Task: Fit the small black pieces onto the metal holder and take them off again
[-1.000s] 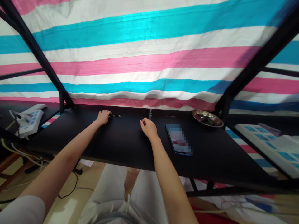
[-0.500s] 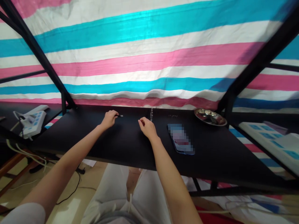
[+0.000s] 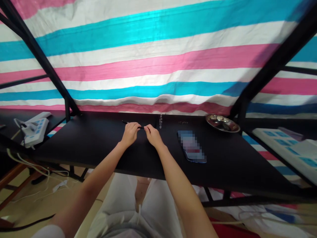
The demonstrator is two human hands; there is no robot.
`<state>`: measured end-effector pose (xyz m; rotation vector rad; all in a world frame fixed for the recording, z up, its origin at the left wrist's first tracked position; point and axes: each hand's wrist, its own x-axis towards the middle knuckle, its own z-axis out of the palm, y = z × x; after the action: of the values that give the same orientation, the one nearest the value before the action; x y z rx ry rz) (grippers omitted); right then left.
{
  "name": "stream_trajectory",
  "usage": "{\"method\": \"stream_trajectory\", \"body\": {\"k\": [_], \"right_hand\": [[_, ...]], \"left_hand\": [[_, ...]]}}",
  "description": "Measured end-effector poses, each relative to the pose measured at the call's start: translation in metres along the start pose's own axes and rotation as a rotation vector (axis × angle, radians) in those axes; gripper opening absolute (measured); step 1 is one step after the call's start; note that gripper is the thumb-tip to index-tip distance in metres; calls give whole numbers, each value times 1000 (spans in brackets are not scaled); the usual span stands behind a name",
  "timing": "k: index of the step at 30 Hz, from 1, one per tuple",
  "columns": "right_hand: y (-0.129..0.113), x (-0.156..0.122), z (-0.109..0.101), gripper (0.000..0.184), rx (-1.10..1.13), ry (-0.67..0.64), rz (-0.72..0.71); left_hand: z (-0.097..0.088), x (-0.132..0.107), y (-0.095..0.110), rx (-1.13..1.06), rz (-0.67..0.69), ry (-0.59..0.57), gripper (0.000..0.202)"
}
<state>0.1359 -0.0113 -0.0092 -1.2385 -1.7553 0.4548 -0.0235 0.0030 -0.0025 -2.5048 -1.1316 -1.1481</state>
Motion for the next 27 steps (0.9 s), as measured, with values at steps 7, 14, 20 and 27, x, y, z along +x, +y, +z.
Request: {"method": "stream_trajectory", "body": {"k": [7, 14, 20, 27], "right_hand": [[-2, 0, 2, 36, 111, 17, 21], [2, 0, 6, 37, 204, 5, 32], [0, -1, 6, 35, 243, -4, 45], [5, 1, 7, 30, 262, -2, 21]], "left_hand": [[-6, -8, -9, -101, -16, 50, 16], [-4, -8, -12, -199, -60, 74, 15], [3, -8, -12, -295, -135, 66, 20], [1, -6, -11, -321, -290, 100, 30]]}}
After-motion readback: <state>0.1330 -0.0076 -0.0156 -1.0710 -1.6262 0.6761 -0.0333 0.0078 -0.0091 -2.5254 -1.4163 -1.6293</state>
